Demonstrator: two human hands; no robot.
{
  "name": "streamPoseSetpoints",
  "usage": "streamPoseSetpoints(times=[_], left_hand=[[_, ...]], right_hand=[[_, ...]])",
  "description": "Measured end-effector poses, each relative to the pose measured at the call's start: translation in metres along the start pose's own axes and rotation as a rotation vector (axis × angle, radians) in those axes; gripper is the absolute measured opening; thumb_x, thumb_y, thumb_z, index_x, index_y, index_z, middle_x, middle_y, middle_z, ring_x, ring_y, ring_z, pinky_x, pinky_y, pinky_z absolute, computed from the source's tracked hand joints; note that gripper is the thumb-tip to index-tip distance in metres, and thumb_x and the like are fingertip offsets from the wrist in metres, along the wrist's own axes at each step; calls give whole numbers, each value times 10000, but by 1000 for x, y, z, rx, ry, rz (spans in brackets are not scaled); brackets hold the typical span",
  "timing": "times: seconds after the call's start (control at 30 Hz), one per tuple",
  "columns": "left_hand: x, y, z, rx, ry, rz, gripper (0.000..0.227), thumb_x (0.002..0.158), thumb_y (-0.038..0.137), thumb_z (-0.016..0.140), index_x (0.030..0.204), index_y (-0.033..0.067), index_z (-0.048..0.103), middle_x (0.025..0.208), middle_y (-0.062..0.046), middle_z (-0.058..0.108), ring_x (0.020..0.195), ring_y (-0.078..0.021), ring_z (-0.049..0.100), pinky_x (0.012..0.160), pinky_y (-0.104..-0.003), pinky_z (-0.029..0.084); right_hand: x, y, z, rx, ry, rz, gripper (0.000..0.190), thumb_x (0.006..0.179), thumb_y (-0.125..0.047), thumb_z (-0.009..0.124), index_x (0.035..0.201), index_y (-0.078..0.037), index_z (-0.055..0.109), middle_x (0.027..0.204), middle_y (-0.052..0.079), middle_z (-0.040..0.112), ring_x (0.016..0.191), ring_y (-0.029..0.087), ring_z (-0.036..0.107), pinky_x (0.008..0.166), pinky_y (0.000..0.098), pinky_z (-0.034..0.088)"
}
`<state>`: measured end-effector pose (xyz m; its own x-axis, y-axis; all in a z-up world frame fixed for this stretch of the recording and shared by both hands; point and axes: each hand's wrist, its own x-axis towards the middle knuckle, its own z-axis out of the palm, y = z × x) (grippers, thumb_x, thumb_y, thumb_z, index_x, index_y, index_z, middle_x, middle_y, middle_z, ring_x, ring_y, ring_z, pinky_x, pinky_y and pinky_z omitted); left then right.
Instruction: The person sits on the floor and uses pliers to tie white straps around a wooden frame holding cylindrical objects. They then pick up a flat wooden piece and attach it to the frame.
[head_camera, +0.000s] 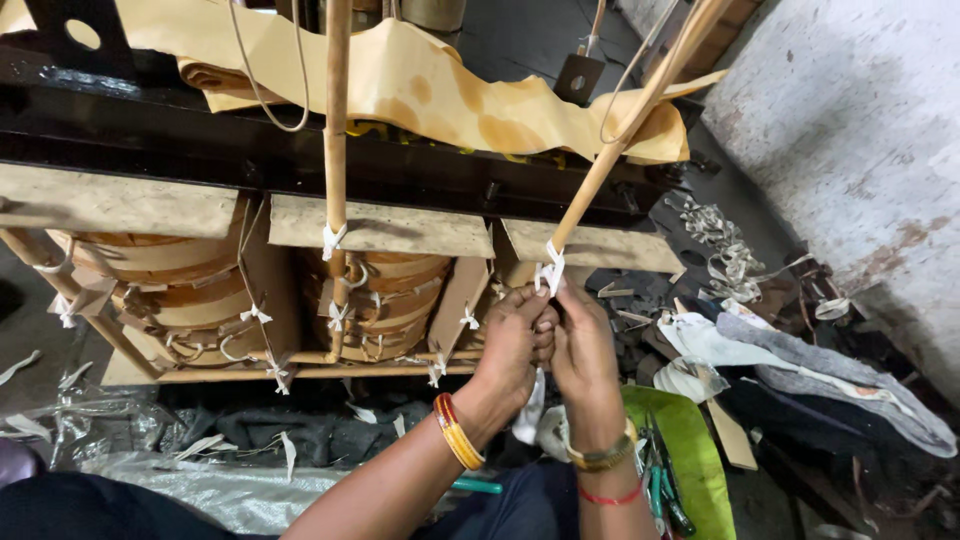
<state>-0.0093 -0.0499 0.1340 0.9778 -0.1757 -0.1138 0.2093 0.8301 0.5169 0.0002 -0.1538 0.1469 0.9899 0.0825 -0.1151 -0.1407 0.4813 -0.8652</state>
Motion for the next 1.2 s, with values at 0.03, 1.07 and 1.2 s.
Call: streamPoseSetpoints(times=[0.03, 1.07, 1.2], left_hand=[[1, 2, -1, -21, -6, -10, 74, 1017, 145, 545, 980, 88, 573, 606, 56, 452, 441, -33, 330, 388, -215, 210], [-2, 16, -44, 1618, -35, 1172, 189, 845, 29, 645, 987, 97, 542, 715, -105, 626, 604, -326, 648, 499, -464, 468], [10, 23, -51, 1663, -89, 1169, 199, 799, 27, 645, 945, 106, 534, 709, -110, 615, 599, -331, 642, 516, -468, 482]], right_hand=[[-6, -5, -1, 25, -16, 53, 243, 947, -313, 629, 1040, -88, 637, 680, -23, 625, 520, 87, 578, 472, 225, 447], [49, -26, 34, -1113, 627, -1140, 152, 1017, -110, 648, 911, -10, 690, 650, 126, 613, 589, 178, 591, 583, 370, 437], [73, -26, 37, -985, 655, -1112, 141, 1011, -121, 667, 939, -5, 701, 683, 129, 646, 592, 173, 598, 577, 353, 455]])
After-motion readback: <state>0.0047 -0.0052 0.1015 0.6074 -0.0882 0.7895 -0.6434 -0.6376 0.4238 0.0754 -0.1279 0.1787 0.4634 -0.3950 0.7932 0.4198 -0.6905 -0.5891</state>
